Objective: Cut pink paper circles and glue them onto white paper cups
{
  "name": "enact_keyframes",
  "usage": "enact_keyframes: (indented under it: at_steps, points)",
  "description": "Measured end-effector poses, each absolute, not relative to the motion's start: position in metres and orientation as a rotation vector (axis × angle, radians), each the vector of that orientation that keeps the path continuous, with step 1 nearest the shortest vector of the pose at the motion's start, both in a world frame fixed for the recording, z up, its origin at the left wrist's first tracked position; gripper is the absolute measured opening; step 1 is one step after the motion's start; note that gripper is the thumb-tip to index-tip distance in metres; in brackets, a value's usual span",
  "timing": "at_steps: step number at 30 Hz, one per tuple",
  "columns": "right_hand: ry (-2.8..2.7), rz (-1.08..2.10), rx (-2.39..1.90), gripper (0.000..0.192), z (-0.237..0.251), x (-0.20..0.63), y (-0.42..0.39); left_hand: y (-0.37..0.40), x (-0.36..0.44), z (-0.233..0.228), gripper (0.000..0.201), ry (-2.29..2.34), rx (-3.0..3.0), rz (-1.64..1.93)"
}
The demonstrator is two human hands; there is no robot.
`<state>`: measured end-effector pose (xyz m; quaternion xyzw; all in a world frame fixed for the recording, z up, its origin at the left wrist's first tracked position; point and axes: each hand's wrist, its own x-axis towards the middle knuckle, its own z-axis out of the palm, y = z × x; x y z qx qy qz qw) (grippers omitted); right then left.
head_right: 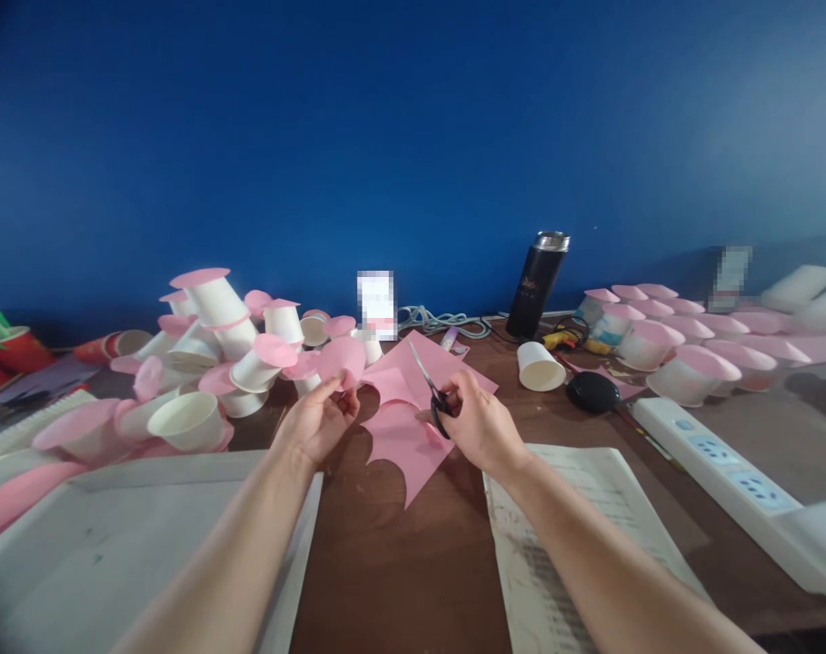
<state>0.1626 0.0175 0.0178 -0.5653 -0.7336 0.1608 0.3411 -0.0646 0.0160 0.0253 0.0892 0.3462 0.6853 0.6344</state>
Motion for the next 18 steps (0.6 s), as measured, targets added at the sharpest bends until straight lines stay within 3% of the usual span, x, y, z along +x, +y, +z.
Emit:
enact_keyframes:
  at_steps: [9, 18]
  points:
    - [-2.194, 0.521, -1.495, 0.018, 0.016, 0.168, 0.019, 0.017, -0.069, 0.027, 0.007, 0.822, 0.298, 1.617]
    - [-2.142, 1.264, -1.206, 0.027, 0.023, 0.167, 0.007, 0.017, -0.072, 0.026, 0.012, 0.842, 0.301, 1.648]
